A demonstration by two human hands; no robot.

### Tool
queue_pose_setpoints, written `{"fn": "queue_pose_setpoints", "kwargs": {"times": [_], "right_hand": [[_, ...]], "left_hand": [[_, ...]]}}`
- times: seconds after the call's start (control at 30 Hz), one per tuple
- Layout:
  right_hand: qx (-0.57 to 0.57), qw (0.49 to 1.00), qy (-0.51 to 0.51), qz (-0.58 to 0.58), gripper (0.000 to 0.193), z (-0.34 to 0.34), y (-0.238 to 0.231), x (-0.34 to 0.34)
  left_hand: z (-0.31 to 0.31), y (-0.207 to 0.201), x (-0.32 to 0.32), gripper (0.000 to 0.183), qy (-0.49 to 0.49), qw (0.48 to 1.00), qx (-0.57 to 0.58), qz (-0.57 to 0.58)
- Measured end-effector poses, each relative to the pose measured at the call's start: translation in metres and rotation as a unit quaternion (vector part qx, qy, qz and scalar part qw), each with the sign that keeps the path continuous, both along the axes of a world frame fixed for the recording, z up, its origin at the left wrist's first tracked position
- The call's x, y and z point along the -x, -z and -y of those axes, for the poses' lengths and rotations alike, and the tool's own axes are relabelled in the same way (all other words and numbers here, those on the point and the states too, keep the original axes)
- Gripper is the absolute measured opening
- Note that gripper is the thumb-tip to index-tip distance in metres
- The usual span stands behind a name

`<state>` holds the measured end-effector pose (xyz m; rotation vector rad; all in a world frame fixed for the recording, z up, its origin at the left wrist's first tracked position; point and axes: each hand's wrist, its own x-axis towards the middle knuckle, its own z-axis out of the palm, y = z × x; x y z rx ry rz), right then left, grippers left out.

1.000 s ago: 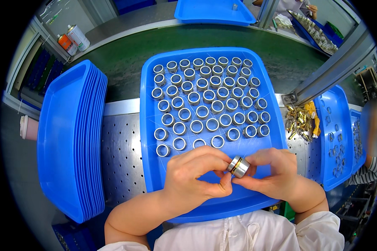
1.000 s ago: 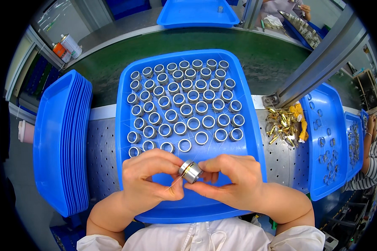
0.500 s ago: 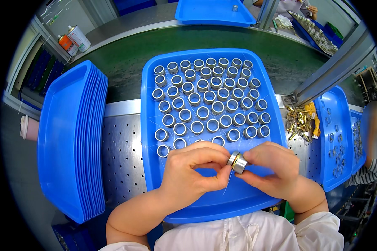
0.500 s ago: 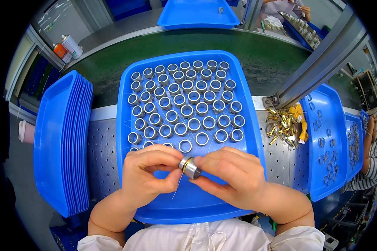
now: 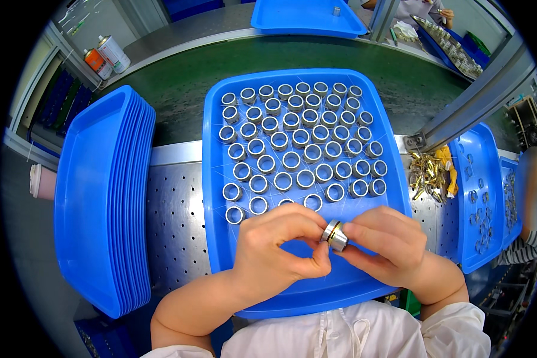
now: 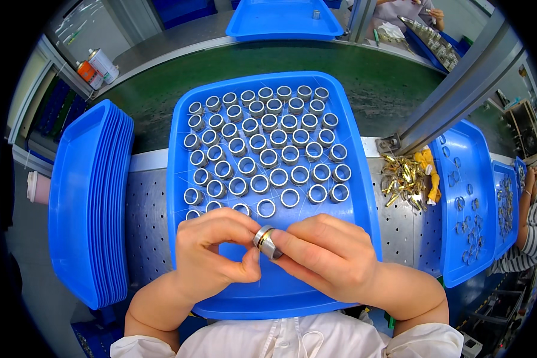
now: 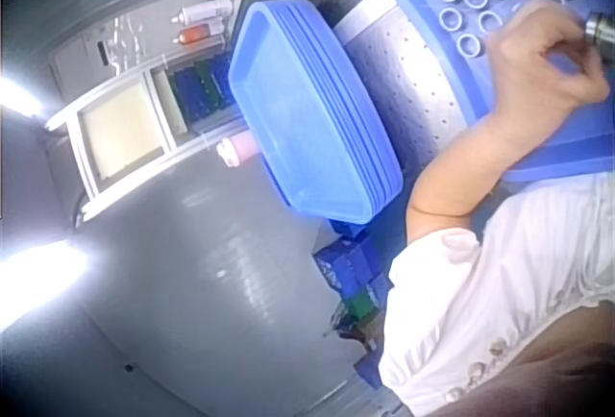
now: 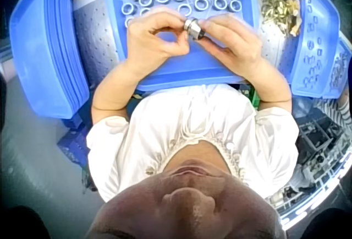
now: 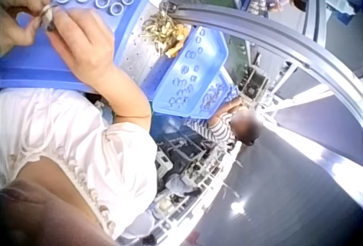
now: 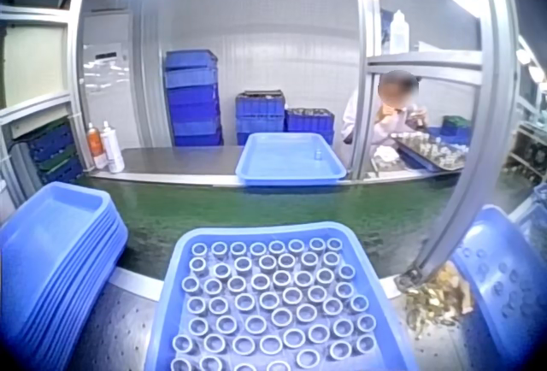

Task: The person picks up small cylindrical metal components from a blue tray and inserts a thin wire into them. They manipulate the wire and component by hand, then place the assembled unit into a separate blue tray. The process is repeated for multiple units.

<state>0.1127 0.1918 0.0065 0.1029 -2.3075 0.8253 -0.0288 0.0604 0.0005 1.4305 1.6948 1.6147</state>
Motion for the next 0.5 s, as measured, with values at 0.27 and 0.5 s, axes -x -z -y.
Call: {"fn": "queue_pose_setpoints", "kwargs": {"times": [0.27, 0.5], "right_hand": [[-0.03, 1.0, -0.002, 0.0, 0.038, -0.0038, -0.0029, 0.0001], [-0.045, 0.999, -0.008, -0.001, 0.039, -0.004, -0.0018, 0.0007]], "left_hand": [[-0.0015, -0.0009, -0.0008, 0.018, 0.004, 0.988, 0.042, 0.148], [0.0004, 0.0036, 0.0009, 0.019, 0.007, 0.998, 0.005, 0.061]]}}
